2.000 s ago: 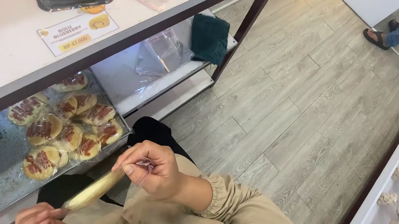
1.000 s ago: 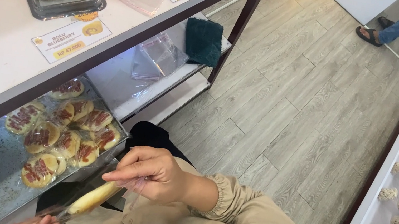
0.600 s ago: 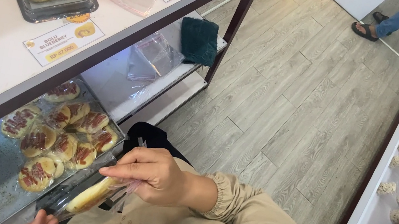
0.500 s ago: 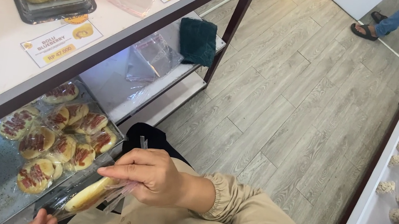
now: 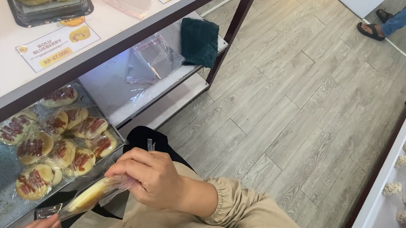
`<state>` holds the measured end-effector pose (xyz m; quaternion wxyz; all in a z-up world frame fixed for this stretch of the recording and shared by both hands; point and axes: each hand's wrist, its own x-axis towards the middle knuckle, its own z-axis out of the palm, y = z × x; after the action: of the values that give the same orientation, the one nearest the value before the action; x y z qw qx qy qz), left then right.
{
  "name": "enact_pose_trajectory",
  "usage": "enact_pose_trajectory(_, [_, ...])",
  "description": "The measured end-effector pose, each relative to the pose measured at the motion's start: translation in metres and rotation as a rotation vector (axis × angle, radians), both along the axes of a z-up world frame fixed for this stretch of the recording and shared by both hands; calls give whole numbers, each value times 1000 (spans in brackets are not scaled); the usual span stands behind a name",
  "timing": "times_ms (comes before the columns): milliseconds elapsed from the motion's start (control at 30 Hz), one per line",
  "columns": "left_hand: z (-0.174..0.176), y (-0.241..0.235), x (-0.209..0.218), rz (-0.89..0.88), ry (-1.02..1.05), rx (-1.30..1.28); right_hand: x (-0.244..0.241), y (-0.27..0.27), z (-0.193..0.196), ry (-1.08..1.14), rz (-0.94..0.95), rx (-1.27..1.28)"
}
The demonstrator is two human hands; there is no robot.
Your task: Packaging individual pastries into plastic bags and sealing them for retail display.
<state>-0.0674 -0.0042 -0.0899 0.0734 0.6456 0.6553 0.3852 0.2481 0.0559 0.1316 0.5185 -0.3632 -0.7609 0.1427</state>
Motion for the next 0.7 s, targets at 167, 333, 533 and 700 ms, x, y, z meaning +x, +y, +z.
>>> enact_pose_trajectory(167, [111,5,39,17,295,142,1,5,6,-35,-39,13])
enact_pose_trajectory(333, [114,22,32,-20,352,-35,3,5,7,-18,-21,-22])
enact_pose_trajectory(533, [100,24,13,-251,59,29,9,5,-9,47,57,6])
enact_pose_trajectory(700, [50,49,-45,-758,114,-272,16,7,-2,153,177,-102])
